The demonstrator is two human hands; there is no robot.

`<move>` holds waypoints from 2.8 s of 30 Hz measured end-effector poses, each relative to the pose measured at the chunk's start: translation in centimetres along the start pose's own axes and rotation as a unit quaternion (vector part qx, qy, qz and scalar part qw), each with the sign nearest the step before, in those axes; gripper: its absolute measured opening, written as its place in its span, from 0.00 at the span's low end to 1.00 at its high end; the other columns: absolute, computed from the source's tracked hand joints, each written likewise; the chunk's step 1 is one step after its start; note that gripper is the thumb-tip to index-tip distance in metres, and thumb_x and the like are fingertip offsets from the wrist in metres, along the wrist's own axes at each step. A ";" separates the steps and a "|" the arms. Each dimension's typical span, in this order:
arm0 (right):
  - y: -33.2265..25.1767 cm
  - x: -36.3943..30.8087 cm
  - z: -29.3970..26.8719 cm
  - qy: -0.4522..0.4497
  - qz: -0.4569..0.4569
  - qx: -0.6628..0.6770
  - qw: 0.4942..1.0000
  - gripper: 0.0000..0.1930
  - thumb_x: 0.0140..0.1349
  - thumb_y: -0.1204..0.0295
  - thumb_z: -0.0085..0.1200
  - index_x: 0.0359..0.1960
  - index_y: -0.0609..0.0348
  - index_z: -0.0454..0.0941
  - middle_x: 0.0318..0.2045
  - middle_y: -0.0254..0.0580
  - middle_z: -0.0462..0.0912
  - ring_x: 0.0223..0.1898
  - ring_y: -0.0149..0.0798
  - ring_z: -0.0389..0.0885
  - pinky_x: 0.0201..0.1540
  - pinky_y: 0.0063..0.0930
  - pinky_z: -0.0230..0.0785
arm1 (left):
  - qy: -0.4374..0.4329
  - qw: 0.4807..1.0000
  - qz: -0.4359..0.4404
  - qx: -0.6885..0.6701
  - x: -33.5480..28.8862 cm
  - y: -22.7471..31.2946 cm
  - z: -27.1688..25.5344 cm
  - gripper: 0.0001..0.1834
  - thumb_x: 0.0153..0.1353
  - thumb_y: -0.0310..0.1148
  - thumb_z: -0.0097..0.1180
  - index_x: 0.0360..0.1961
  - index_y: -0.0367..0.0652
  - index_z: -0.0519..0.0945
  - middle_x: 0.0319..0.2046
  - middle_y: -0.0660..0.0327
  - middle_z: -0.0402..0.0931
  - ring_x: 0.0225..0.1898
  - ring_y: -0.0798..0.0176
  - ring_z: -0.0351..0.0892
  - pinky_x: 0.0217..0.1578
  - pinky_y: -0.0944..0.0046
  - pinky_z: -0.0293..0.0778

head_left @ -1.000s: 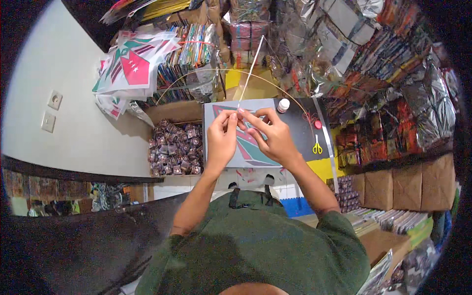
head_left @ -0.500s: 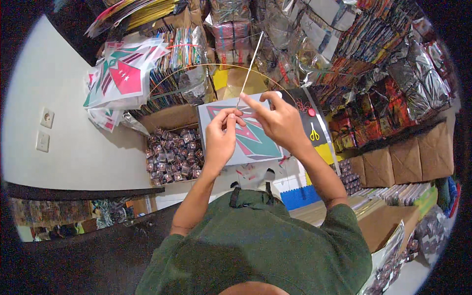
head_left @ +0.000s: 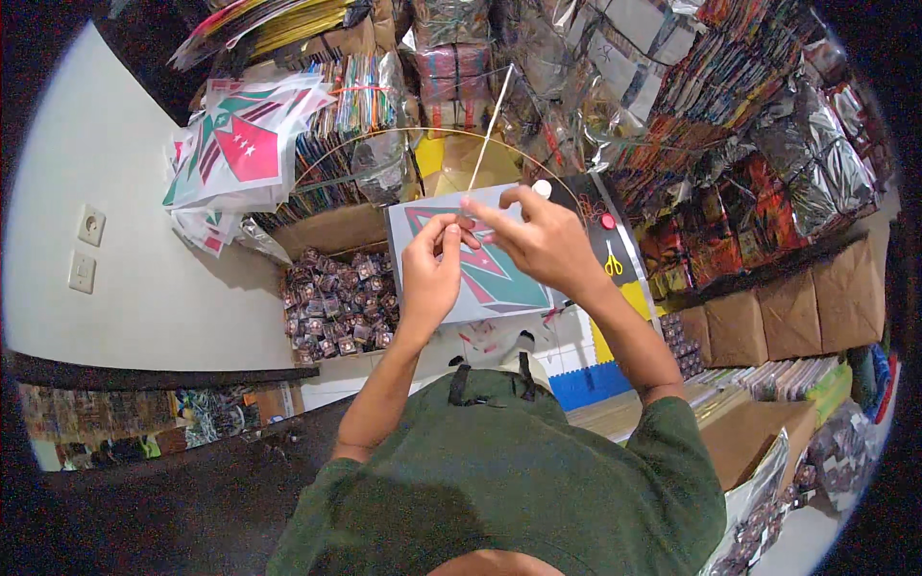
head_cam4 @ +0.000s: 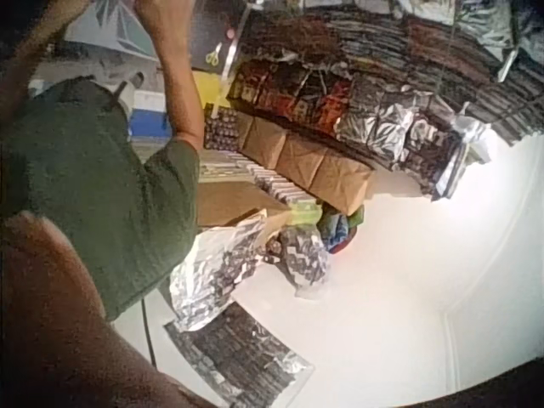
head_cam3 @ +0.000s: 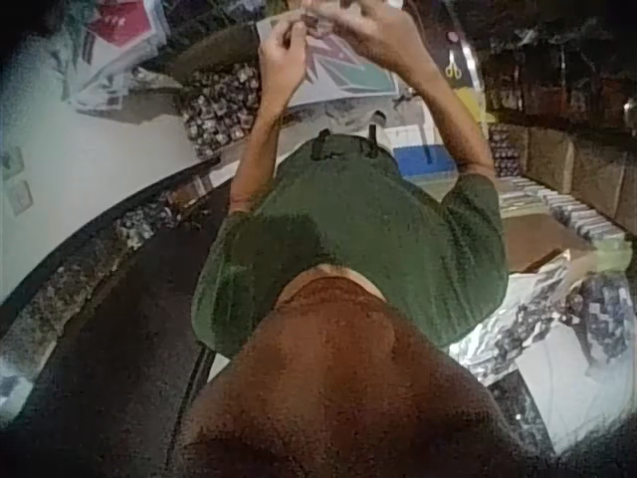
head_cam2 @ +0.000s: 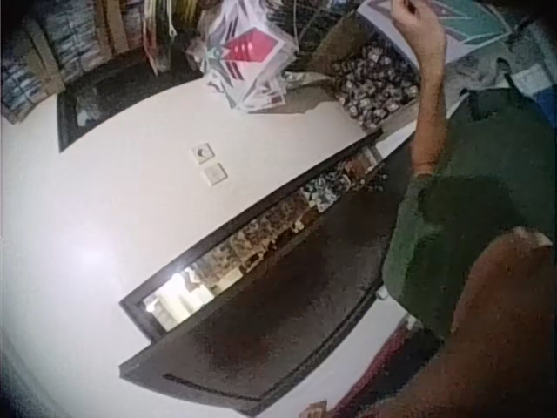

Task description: The person assembles a kite by inserting a thin white rod into a sleeve on the kite's surface. They use a small bottle of glue to secure the rod in place and then adjust the rod's position to ensure it is straight and properly aligned.

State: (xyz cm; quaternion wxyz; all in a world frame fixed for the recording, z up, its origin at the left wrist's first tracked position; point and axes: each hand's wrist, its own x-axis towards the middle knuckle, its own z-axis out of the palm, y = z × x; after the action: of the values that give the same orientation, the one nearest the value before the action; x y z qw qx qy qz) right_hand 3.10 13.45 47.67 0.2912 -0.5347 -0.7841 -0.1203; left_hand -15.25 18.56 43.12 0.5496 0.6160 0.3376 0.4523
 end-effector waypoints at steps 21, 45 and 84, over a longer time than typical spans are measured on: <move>17.8 -0.2 -0.7 0.094 0.149 0.175 0.969 0.15 0.62 0.74 0.62 0.51 0.56 0.85 0.37 0.43 0.84 0.33 0.40 0.82 0.38 0.33 0.75 | 0.103 0.987 -0.034 0.119 5.5 -7.5 2.9 0.13 0.75 0.33 0.46 0.50 0.39 0.81 0.27 0.71 0.74 0.22 0.81 0.61 0.21 0.75 0.58; 41.3 -14.2 27.7 -0.301 0.165 0.015 0.939 0.10 0.55 0.62 0.67 0.37 0.48 0.89 0.54 0.39 0.78 0.54 0.48 0.79 0.55 0.55 0.72 | 0.277 0.931 -0.184 0.152 7.6 -10.4 7.2 0.14 0.75 0.34 0.46 0.55 0.41 0.78 0.35 0.69 0.82 0.21 0.82 0.59 0.19 0.77 0.55; 5.6 3.5 5.5 -0.102 0.048 0.262 0.959 0.29 0.65 0.70 0.61 0.69 0.38 0.72 0.32 0.43 0.75 0.30 0.42 0.74 0.35 0.35 0.71 | 0.107 0.988 -0.042 0.107 3.2 -4.6 -1.4 0.10 0.77 0.33 0.45 0.48 0.42 0.77 0.25 0.67 0.78 0.15 0.82 0.57 0.16 0.74 0.55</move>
State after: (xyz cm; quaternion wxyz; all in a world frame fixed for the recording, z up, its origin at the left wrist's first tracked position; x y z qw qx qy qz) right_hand 5.52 21.15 44.57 0.3446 -0.4864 -0.7871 0.1586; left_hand -15.01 22.75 39.12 0.4601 0.6045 0.4663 0.4533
